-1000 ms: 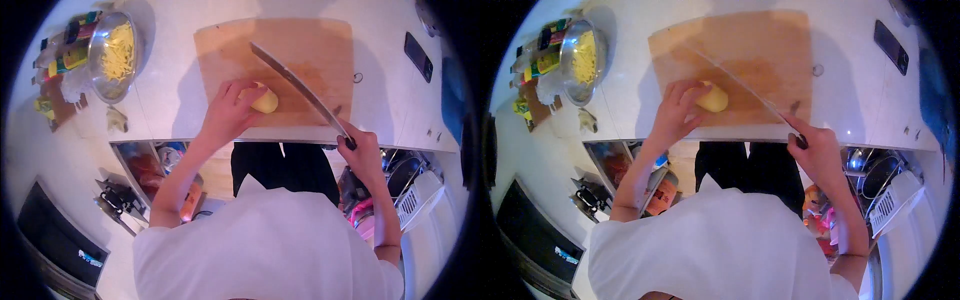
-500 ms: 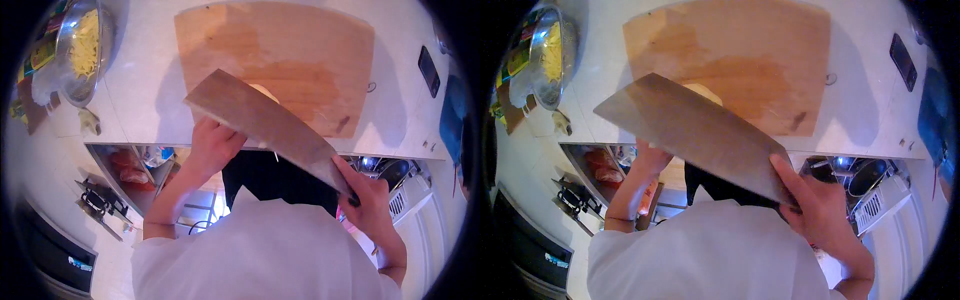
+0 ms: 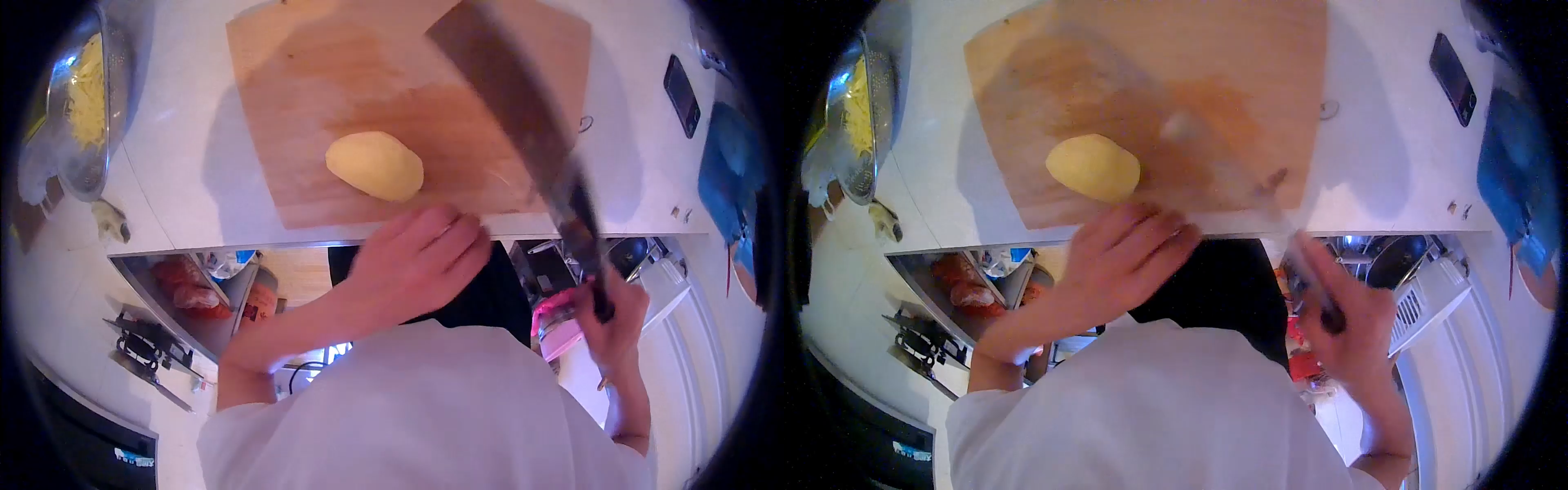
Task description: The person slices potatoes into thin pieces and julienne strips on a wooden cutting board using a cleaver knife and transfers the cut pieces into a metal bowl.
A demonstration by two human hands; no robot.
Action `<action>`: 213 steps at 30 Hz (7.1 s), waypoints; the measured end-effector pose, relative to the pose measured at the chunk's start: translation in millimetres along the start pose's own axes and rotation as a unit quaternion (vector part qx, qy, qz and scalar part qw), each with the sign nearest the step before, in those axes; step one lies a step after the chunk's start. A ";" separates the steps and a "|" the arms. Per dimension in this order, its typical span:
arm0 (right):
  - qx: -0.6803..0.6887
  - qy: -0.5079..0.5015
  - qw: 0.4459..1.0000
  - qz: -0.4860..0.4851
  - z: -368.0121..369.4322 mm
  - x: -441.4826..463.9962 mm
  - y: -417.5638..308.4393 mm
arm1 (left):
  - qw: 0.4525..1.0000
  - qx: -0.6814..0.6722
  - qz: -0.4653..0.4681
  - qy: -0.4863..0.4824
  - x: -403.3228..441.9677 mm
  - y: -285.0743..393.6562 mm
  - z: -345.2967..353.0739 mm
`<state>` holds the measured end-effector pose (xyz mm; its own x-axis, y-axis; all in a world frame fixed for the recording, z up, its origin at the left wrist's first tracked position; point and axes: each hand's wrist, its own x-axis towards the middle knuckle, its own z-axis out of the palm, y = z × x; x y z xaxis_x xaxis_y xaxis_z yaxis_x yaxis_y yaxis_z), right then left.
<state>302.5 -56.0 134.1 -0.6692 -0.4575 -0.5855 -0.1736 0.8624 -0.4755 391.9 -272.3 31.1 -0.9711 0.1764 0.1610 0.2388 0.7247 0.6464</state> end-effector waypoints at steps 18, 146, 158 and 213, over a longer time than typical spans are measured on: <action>-0.009 0.081 0.997 0.014 13.1 2.0 19.8 | 0.874 0.347 -0.293 0.175 -35.5 -238.7 -271.0; -0.008 -0.046 0.987 -0.155 48.3 68.7 -35.2 | 0.990 0.061 -0.001 0.128 -36.7 -62.4 -21.6; -0.101 -0.121 0.981 -0.114 2.2 32.7 -55.2 | 0.983 -0.050 -0.113 0.133 -75.7 -70.9 8.7; -0.032 -0.084 0.990 -0.113 24.4 62.7 -55.3 | 0.989 0.023 -0.043 0.136 -50.5 -66.2 -10.1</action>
<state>287.8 -137.7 107.7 -0.4796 -0.6650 -0.5725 -0.3547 0.7437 -0.5666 425.2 -335.9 -12.2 -0.9494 -0.0692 0.3063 0.1490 0.7595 0.6333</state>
